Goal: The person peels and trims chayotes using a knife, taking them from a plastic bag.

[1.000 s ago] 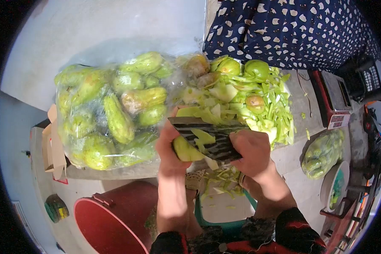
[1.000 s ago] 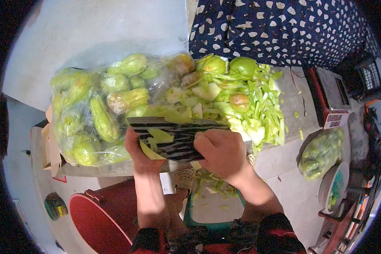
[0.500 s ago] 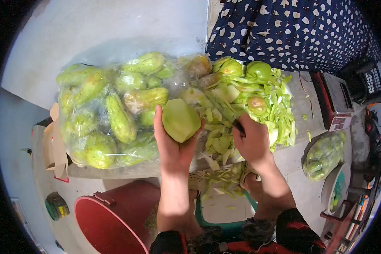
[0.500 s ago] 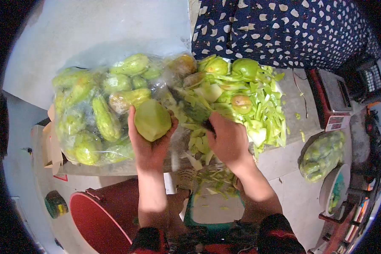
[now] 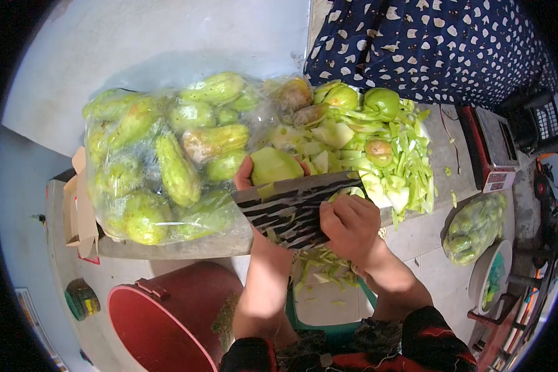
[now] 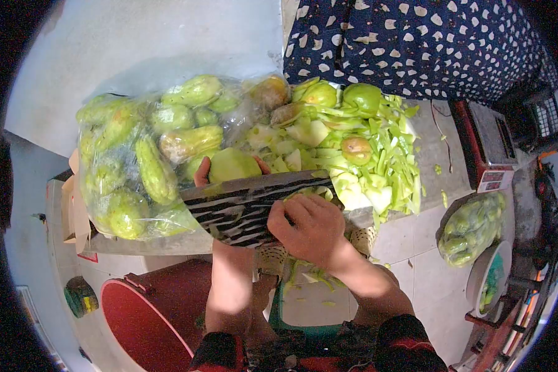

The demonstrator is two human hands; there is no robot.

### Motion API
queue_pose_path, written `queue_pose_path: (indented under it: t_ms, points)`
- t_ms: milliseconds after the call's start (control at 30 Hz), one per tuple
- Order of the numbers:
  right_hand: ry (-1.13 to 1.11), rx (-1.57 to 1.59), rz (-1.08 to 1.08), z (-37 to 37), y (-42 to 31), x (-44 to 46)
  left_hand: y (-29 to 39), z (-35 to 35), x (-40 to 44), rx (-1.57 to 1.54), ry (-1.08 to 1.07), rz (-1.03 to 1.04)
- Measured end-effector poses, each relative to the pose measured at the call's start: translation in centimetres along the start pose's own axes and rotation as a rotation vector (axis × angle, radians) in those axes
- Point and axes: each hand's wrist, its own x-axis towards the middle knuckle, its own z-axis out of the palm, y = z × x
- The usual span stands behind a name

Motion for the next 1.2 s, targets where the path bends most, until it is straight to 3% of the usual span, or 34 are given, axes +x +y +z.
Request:
queue_pose_path:
  t_ms: [67,133,300,900,1100,1200]
  points:
    - [-0.083,0.003,0.052,-0.4,0.5,-0.1,0.4,0.8,-0.4,-0.055,0.002,-0.032]
    - [-0.164,0.004,0.100,-0.8,0.5,0.0,1.1,1.5,-0.5,0.098,0.124,-0.014]
    - [-0.284,0.109,0.252,-1.1,1.0,0.0,1.7,2.1,-0.5,0.214,0.168,0.094]
    - [-0.361,0.172,0.346,-1.8,1.0,0.3,3.4,2.9,-1.4,0.299,0.137,0.122]
    - [-0.398,0.221,0.513,-1.8,2.1,0.5,3.8,3.0,-2.4,0.384,0.038,-0.048]
    - [-0.404,0.265,0.685,-0.8,3.0,0.4,4.3,2.5,-2.2,0.282,-0.293,-0.249]
